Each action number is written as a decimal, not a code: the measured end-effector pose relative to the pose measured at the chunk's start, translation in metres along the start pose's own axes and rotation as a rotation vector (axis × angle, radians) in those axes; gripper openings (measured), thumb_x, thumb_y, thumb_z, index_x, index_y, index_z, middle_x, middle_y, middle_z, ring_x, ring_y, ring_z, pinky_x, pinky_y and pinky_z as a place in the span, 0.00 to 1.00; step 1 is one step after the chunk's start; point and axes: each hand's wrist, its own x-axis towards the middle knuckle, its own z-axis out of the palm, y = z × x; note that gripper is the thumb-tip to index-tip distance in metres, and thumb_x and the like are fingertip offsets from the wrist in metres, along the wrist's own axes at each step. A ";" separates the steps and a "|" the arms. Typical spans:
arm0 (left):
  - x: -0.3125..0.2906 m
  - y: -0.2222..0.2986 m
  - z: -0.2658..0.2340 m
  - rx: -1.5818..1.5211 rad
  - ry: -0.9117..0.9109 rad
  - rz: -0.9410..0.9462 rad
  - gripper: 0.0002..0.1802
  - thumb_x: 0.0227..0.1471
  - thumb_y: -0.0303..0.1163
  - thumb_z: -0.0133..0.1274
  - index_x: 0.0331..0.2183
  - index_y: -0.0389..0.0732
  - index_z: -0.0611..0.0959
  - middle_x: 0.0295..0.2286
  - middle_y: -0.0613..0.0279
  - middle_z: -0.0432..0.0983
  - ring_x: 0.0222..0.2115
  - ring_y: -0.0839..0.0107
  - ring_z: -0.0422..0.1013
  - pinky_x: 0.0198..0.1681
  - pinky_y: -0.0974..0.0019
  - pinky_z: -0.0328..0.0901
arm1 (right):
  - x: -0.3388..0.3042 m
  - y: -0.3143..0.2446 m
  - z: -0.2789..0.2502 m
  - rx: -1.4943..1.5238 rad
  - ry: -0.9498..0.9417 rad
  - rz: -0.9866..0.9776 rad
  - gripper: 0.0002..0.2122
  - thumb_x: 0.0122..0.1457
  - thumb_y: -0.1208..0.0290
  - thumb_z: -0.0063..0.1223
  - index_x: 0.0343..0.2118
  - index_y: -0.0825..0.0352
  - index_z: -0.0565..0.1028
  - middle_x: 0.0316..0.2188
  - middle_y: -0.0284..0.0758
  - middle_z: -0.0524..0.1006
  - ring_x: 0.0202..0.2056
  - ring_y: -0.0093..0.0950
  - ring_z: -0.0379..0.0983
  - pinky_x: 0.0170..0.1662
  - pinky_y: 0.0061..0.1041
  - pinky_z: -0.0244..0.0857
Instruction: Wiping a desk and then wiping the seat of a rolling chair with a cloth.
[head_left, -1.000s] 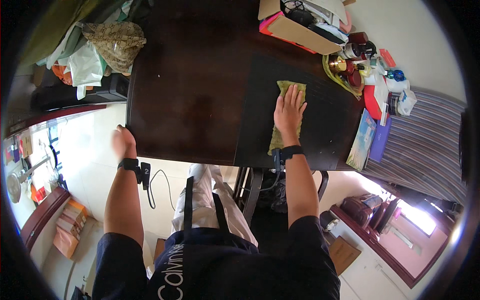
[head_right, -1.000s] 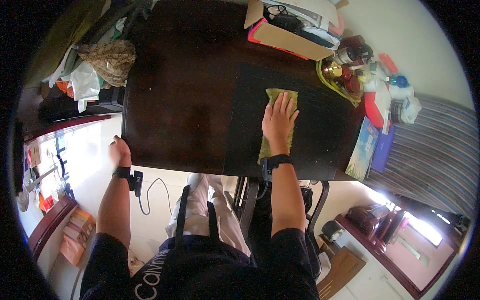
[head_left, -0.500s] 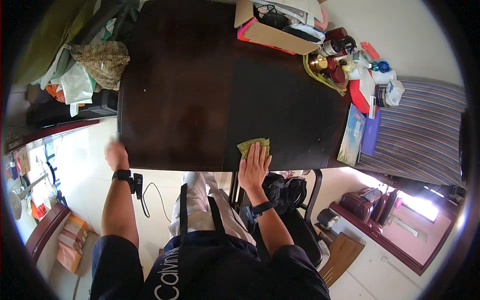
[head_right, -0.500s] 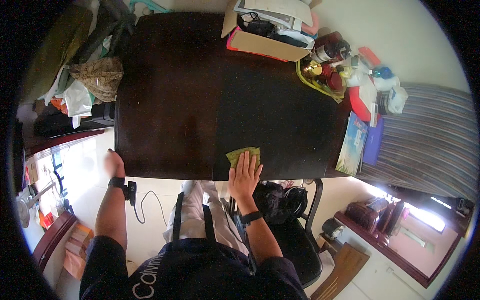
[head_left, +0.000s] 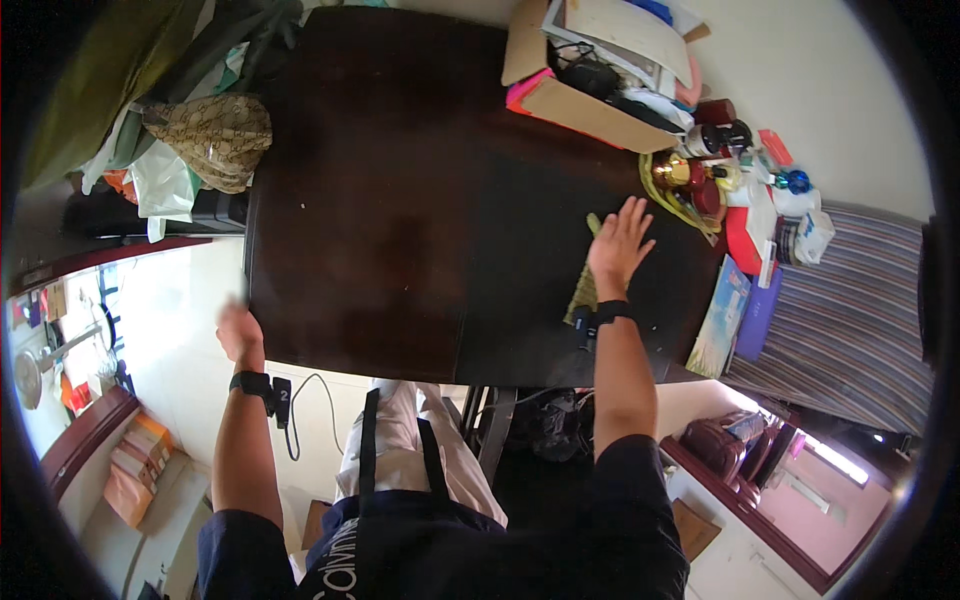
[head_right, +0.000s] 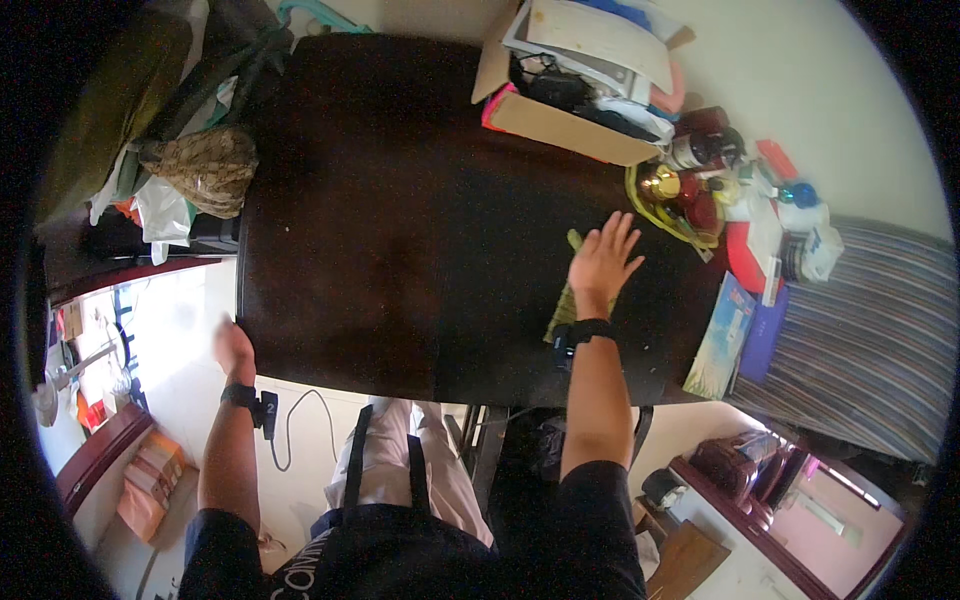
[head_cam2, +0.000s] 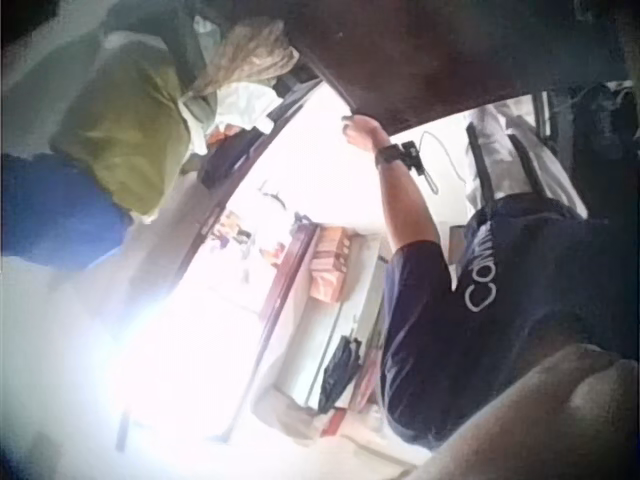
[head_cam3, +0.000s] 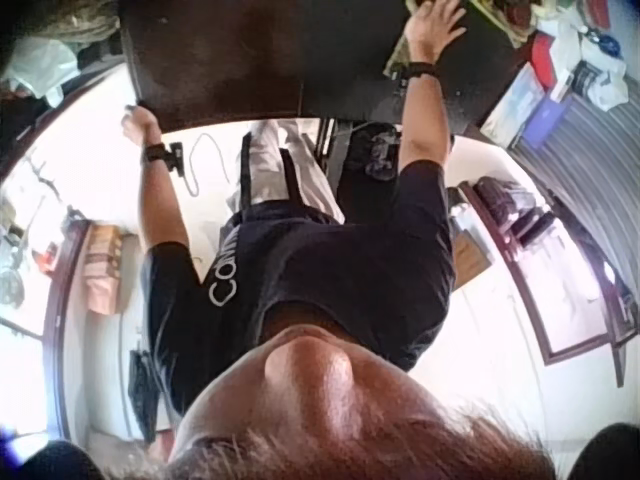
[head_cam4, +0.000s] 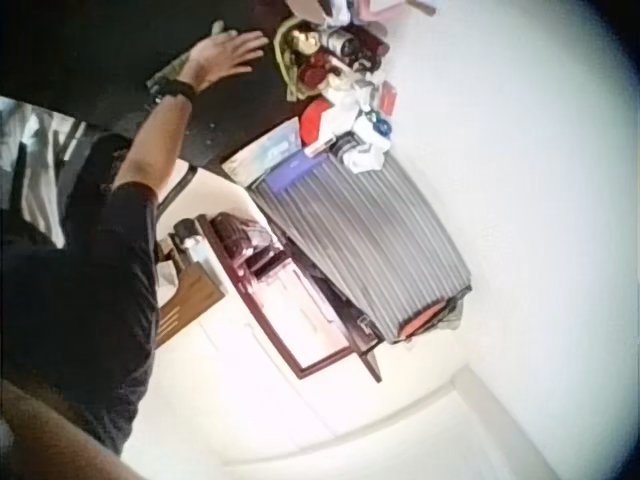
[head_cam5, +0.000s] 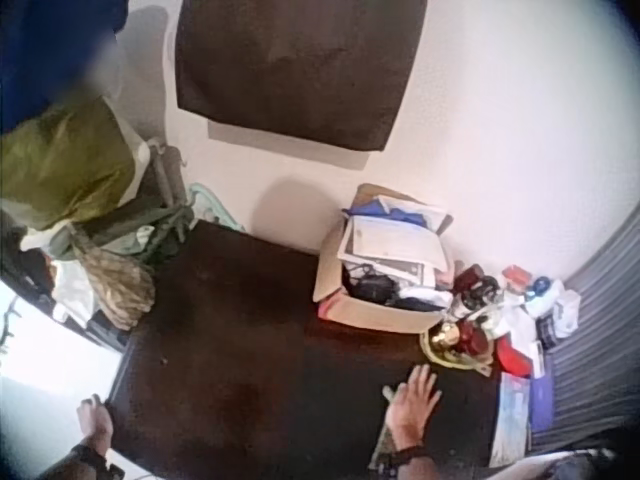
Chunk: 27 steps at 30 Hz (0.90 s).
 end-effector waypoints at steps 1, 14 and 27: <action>0.000 -0.004 -0.001 0.038 0.037 -0.006 0.32 0.55 0.48 0.31 0.41 0.34 0.80 0.43 0.42 0.75 0.46 0.43 0.68 0.51 0.47 0.60 | 0.004 0.002 -0.001 0.018 0.053 -0.011 0.26 0.66 0.58 0.23 0.66 0.59 0.48 0.68 0.34 0.44 0.68 0.39 0.35 0.65 0.53 0.31; 0.006 -0.007 -0.004 0.022 -0.032 0.058 0.32 0.55 0.49 0.31 0.44 0.35 0.79 0.45 0.42 0.73 0.47 0.44 0.67 0.52 0.49 0.59 | -0.055 0.006 0.010 0.058 0.230 -0.053 0.26 0.65 0.57 0.27 0.65 0.59 0.52 0.67 0.39 0.45 0.67 0.44 0.38 0.63 0.56 0.33; -0.002 0.003 -0.015 -0.040 -0.081 0.008 0.33 0.56 0.49 0.31 0.44 0.32 0.78 0.45 0.39 0.72 0.48 0.42 0.66 0.53 0.48 0.59 | -0.230 -0.004 0.006 -0.043 -0.104 -0.118 0.29 0.64 0.57 0.26 0.65 0.68 0.48 0.66 0.42 0.47 0.67 0.43 0.36 0.65 0.51 0.26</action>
